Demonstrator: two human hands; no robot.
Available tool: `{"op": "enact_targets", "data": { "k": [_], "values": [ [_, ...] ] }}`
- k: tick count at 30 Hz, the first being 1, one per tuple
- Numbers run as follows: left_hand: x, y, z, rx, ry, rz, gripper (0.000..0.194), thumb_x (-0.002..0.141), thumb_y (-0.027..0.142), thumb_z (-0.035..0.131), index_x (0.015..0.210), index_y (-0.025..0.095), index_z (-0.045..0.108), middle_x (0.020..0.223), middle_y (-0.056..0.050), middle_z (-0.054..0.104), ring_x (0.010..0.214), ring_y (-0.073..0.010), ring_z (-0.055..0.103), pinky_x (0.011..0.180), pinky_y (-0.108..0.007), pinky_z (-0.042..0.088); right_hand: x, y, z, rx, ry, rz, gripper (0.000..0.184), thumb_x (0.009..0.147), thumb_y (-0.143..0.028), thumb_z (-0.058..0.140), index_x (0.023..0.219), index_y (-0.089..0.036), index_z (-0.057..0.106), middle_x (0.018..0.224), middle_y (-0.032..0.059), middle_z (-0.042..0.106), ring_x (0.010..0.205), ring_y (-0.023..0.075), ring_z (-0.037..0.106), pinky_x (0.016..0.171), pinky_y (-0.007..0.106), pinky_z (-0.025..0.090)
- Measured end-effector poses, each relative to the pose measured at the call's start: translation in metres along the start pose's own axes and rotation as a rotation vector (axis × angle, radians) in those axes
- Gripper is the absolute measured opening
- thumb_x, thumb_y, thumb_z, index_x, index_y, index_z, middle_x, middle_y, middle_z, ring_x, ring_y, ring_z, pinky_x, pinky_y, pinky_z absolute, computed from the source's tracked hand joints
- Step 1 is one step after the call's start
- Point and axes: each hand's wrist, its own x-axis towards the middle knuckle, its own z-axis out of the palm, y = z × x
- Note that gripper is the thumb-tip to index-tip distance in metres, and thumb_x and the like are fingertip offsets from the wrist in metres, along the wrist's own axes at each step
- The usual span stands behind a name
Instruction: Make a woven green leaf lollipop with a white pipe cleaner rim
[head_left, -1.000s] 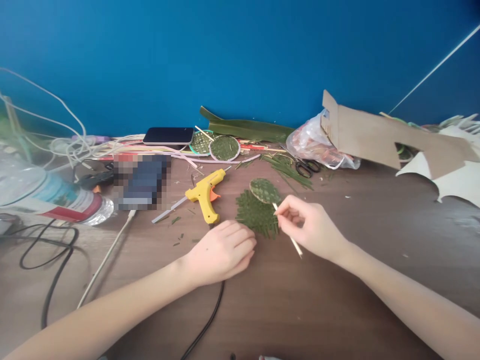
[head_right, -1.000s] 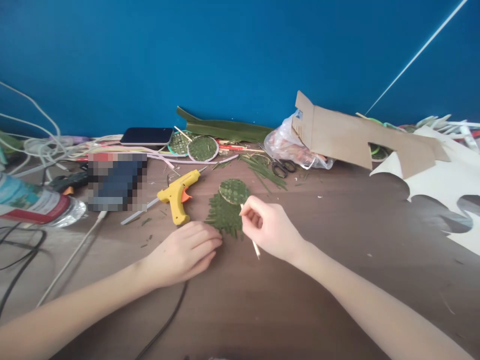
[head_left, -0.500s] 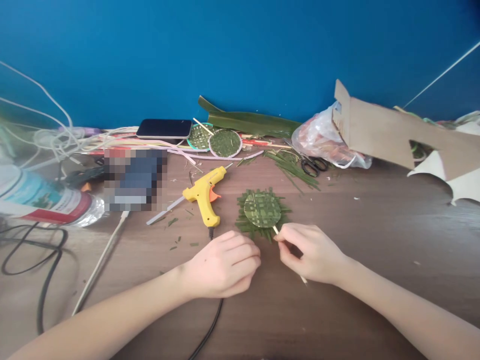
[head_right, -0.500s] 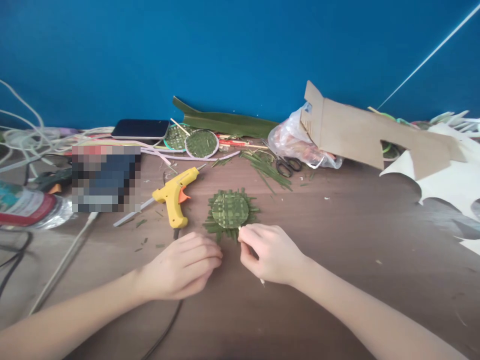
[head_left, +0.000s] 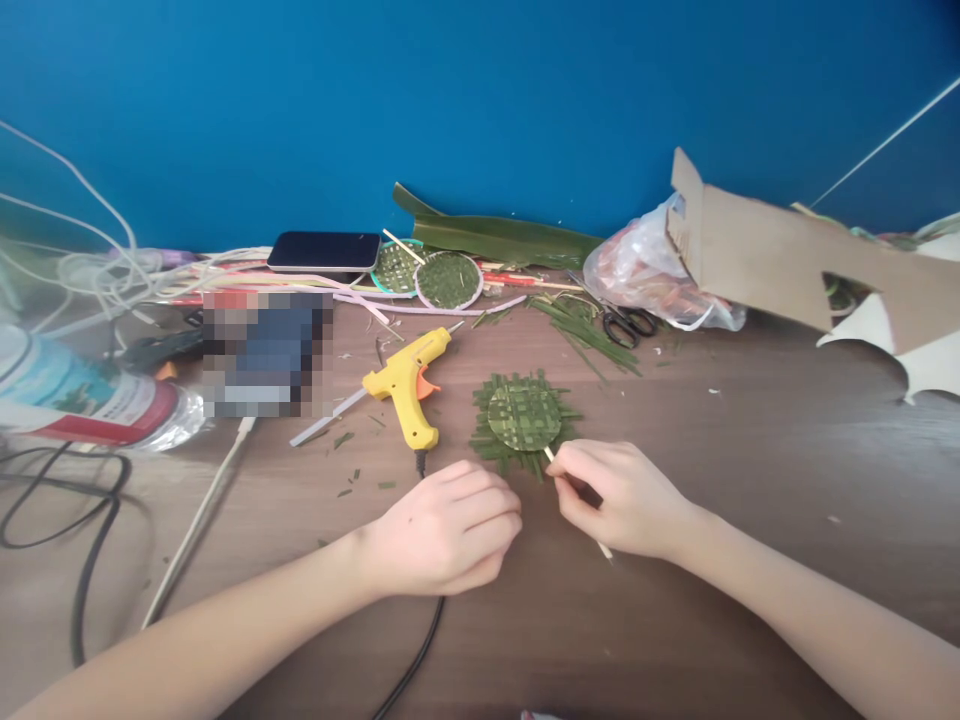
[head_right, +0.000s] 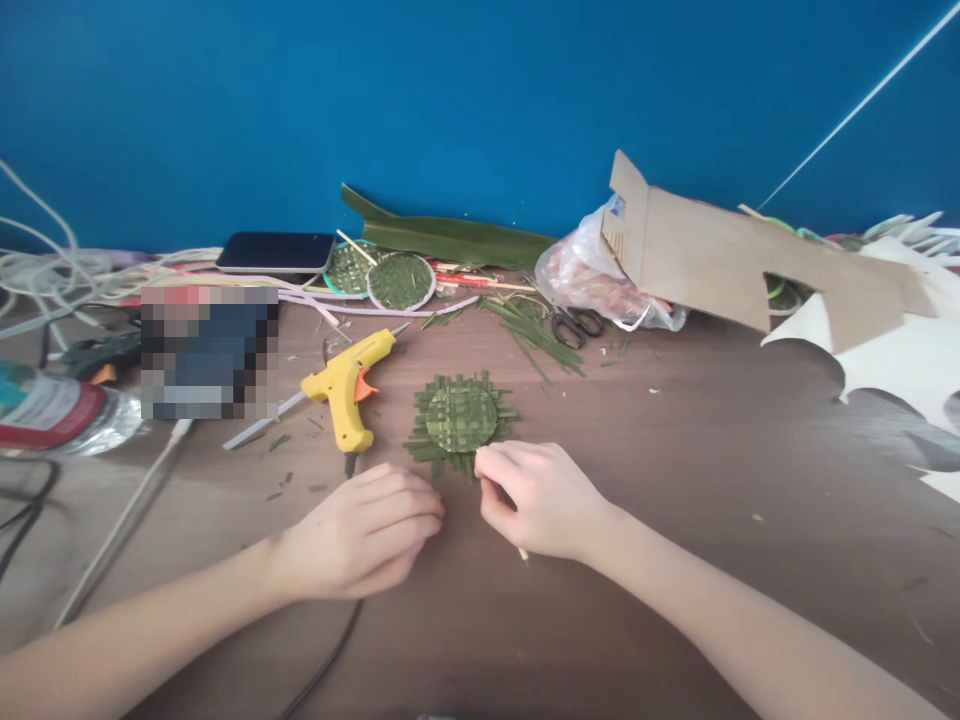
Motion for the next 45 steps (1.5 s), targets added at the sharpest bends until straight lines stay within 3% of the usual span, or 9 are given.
{"op": "enact_targets", "data": {
  "k": [19,22,25,29,31,34,45],
  "values": [
    [-0.001,-0.001,0.002,-0.016,0.004,0.006,0.013,0.081,0.008,0.048,0.087,0.01,0.059,0.088,-0.008,0.067,0.087,-0.019,0.058,0.075,-0.031,0.046,0.002,0.003,0.0,0.028,-0.034,-0.07,0.008,0.082,-0.015,0.048,0.076,-0.019,0.053,0.059,-0.0029,0.053,0.053,0.0104,0.047,0.052,0.023,0.032],
    [-0.001,0.0,0.001,0.006,0.021,0.009,0.014,0.081,0.008,0.048,0.088,0.009,0.06,0.089,-0.007,0.068,0.088,-0.0183,0.058,0.078,-0.03,0.046,0.003,0.004,-0.005,0.086,0.028,-0.085,0.007,0.083,-0.016,0.05,0.08,-0.018,0.056,0.058,-0.0035,0.054,0.051,0.0092,0.046,0.052,0.021,0.035],
    [0.0,0.001,0.001,0.109,0.075,-0.043,0.019,0.081,0.01,0.048,0.095,0.008,0.061,0.095,-0.008,0.069,0.096,-0.0193,0.058,0.087,-0.032,0.043,0.004,0.007,-0.01,0.104,0.173,-0.037,0.008,0.083,-0.014,0.051,0.079,-0.018,0.057,0.056,-0.0029,0.054,0.049,0.0091,0.044,0.052,0.021,0.037],
    [0.003,0.001,0.002,0.291,0.02,-0.245,0.036,0.085,0.021,0.046,0.117,0.007,0.056,0.123,-0.01,0.061,0.116,-0.0245,0.049,0.098,-0.038,0.035,0.007,0.012,-0.01,0.003,0.294,0.001,0.012,0.083,-0.014,0.051,0.086,-0.018,0.062,0.077,0.0046,0.067,0.072,0.0165,0.055,0.067,0.03,0.043],
    [0.004,0.001,0.004,0.322,-0.038,-0.299,0.042,0.087,0.026,0.042,0.123,0.006,0.052,0.131,-0.01,0.055,0.121,-0.0252,0.046,0.1,-0.04,0.032,0.008,0.015,-0.007,-0.031,0.245,-0.013,0.018,0.083,-0.012,0.051,0.094,-0.018,0.064,0.096,0.0065,0.07,0.091,0.021,0.056,0.079,0.037,0.042],
    [0.005,0.001,0.005,0.33,-0.085,-0.312,0.044,0.089,0.028,0.038,0.124,0.006,0.052,0.132,-0.01,0.053,0.123,-0.0247,0.045,0.102,-0.04,0.031,0.008,0.018,-0.004,-0.041,0.165,-0.044,0.026,0.082,-0.008,0.049,0.098,-0.018,0.066,0.104,0.0045,0.07,0.102,0.0227,0.054,0.084,0.04,0.039],
    [0.006,0.001,0.004,0.325,-0.084,-0.296,0.043,0.089,0.029,0.038,0.12,0.006,0.057,0.128,-0.01,0.057,0.117,-0.0247,0.05,0.1,-0.041,0.035,0.007,0.021,0.001,-0.063,0.159,-0.087,0.027,0.081,-0.006,0.046,0.091,-0.019,0.068,0.1,0.0046,0.071,0.097,0.0214,0.056,0.08,0.039,0.039]
  ]
}}
